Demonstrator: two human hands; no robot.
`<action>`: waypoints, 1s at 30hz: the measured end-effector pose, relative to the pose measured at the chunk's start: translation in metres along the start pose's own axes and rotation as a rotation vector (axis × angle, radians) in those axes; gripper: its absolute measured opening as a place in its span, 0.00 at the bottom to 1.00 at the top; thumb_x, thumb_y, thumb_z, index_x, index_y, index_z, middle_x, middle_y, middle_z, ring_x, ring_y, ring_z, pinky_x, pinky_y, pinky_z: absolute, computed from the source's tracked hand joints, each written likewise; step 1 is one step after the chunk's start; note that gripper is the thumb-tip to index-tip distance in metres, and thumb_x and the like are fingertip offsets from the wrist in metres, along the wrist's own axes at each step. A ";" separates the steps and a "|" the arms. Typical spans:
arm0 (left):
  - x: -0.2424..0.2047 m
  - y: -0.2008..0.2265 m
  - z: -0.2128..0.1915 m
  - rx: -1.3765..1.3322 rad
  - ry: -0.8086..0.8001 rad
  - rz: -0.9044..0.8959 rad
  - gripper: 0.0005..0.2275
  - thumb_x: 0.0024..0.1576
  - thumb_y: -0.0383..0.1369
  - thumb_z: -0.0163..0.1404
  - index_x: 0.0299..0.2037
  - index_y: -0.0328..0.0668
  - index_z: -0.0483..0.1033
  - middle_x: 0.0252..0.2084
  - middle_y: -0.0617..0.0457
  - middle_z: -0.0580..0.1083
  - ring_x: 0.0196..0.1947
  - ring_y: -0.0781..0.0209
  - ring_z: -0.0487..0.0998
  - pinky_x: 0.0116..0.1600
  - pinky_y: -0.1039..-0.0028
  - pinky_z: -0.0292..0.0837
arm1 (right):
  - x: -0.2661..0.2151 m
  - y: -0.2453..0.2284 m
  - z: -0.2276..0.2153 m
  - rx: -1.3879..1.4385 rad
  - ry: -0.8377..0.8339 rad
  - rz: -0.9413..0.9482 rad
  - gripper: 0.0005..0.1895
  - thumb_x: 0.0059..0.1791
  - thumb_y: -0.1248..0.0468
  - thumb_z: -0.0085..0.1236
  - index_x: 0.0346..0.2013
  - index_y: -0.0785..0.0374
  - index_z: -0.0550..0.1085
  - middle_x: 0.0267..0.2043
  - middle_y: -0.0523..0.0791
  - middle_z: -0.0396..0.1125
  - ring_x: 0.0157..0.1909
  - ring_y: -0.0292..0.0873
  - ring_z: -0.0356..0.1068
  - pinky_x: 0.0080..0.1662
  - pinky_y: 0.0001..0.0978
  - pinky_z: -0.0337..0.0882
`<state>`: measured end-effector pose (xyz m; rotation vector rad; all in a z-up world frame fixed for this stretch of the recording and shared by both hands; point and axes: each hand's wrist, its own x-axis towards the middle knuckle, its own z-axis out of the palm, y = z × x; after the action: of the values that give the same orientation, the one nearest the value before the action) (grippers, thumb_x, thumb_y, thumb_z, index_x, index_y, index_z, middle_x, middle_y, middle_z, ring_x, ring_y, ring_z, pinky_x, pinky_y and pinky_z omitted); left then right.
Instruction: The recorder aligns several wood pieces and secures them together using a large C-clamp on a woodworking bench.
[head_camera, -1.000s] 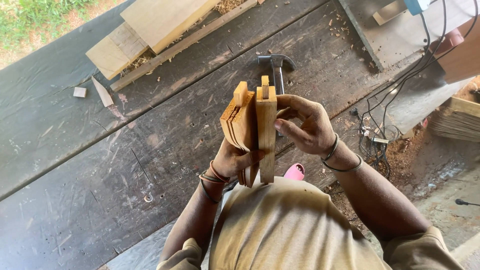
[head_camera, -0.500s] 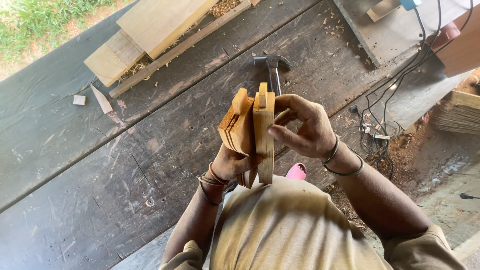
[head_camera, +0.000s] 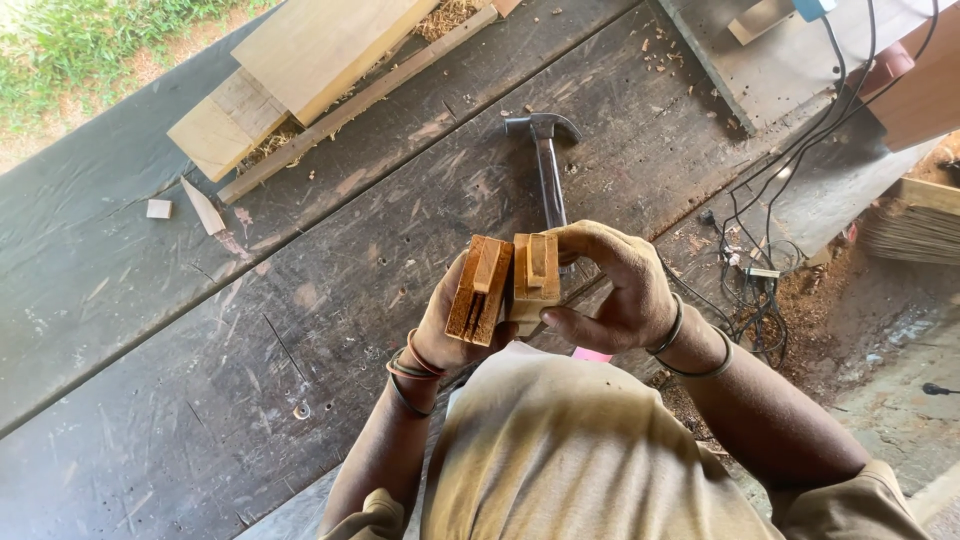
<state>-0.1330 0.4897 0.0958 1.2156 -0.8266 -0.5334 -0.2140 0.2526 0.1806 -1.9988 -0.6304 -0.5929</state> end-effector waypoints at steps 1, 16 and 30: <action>0.001 0.002 0.000 0.003 -0.014 0.013 0.34 0.53 0.27 0.65 0.69 0.37 0.61 0.61 0.51 0.73 0.62 0.61 0.75 0.67 0.67 0.73 | -0.001 0.001 0.000 0.003 0.001 -0.004 0.31 0.46 0.56 0.68 0.56 0.72 0.70 0.49 0.51 0.73 0.49 0.46 0.77 0.53 0.34 0.77; -0.002 -0.005 -0.003 0.019 0.015 -0.017 0.34 0.51 0.27 0.66 0.68 0.38 0.61 0.61 0.50 0.72 0.62 0.60 0.74 0.68 0.65 0.72 | -0.010 0.019 0.008 0.210 0.016 0.096 0.33 0.49 0.57 0.66 0.61 0.75 0.68 0.53 0.51 0.74 0.53 0.42 0.76 0.57 0.33 0.76; 0.000 -0.005 0.002 -0.066 0.098 -0.139 0.32 0.53 0.28 0.63 0.67 0.34 0.61 0.59 0.48 0.73 0.61 0.59 0.75 0.66 0.64 0.74 | -0.018 0.058 0.026 0.578 0.055 0.328 0.30 0.54 0.60 0.61 0.65 0.74 0.65 0.54 0.47 0.73 0.56 0.36 0.73 0.59 0.30 0.74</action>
<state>-0.1339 0.4870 0.0908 1.2341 -0.6400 -0.6040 -0.1866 0.2462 0.1211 -1.4885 -0.3710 -0.2275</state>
